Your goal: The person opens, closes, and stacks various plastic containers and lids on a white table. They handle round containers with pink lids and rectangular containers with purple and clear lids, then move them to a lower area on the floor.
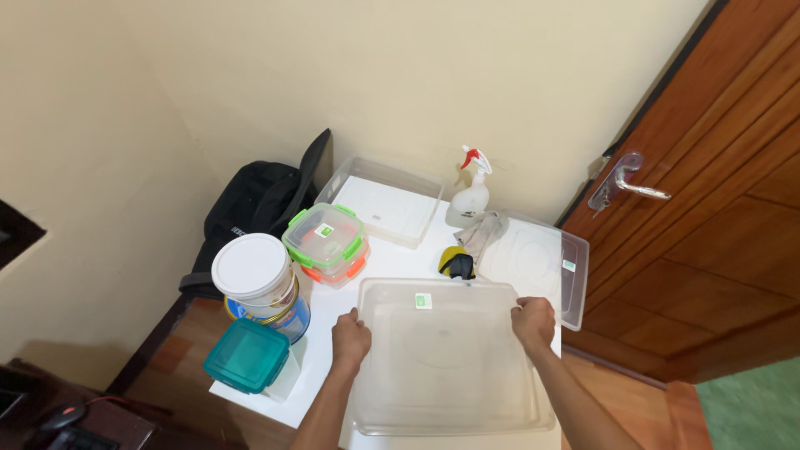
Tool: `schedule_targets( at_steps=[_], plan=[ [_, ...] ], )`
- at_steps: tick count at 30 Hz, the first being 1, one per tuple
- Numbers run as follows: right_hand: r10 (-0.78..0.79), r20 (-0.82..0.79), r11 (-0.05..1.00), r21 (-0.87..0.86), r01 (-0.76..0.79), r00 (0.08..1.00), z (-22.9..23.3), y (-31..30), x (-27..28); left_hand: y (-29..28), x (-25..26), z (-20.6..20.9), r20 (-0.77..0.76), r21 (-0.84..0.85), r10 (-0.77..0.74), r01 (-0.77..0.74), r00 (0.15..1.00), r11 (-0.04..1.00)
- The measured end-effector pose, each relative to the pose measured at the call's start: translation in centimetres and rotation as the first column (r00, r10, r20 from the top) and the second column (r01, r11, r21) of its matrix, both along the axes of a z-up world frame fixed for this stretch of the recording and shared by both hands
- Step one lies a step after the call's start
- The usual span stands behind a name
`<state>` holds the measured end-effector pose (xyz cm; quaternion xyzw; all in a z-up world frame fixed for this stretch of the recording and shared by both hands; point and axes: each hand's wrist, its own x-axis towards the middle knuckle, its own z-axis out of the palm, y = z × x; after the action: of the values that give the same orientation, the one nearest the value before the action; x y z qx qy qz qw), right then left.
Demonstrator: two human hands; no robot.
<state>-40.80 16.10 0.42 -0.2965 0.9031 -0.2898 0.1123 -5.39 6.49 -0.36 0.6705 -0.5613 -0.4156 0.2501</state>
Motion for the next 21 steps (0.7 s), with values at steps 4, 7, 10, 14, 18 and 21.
schedule_targets(
  at_steps=[4,7,10,14,18,21],
  plan=[
    [0.039,0.099,0.998,0.042,-0.043,0.994,-1.9,-1.1,-2.3,-1.0,0.6,-1.0,-0.246,-0.031,0.026,-0.035,0.969,0.999],
    [0.12,0.083,0.992,-0.06,-0.115,0.989,-2.8,-1.7,-3.7,-1.4,0.9,-1.0,-0.267,0.037,0.059,-0.051,0.962,0.998],
    [0.128,0.256,0.974,-0.215,-0.073,0.958,-3.3,-1.7,-4.3,-0.9,1.2,-0.9,-0.231,0.035,0.056,-0.049,0.971,0.998],
    [0.011,0.204,0.985,-0.172,0.025,0.979,-2.0,-0.7,-4.1,0.4,0.1,-0.6,-0.204,0.048,0.048,-0.039,0.978,0.998],
    [-0.041,0.108,0.997,-0.056,0.047,0.993,-1.5,0.7,-2.8,1.6,-0.8,0.4,-0.101,0.081,0.036,-0.027,0.994,0.996],
    [-0.031,0.083,0.996,-0.084,0.038,0.996,-1.6,1.0,-1.8,2.1,-0.6,1.1,-0.023,0.121,0.022,-0.019,0.999,0.992]
  ],
)
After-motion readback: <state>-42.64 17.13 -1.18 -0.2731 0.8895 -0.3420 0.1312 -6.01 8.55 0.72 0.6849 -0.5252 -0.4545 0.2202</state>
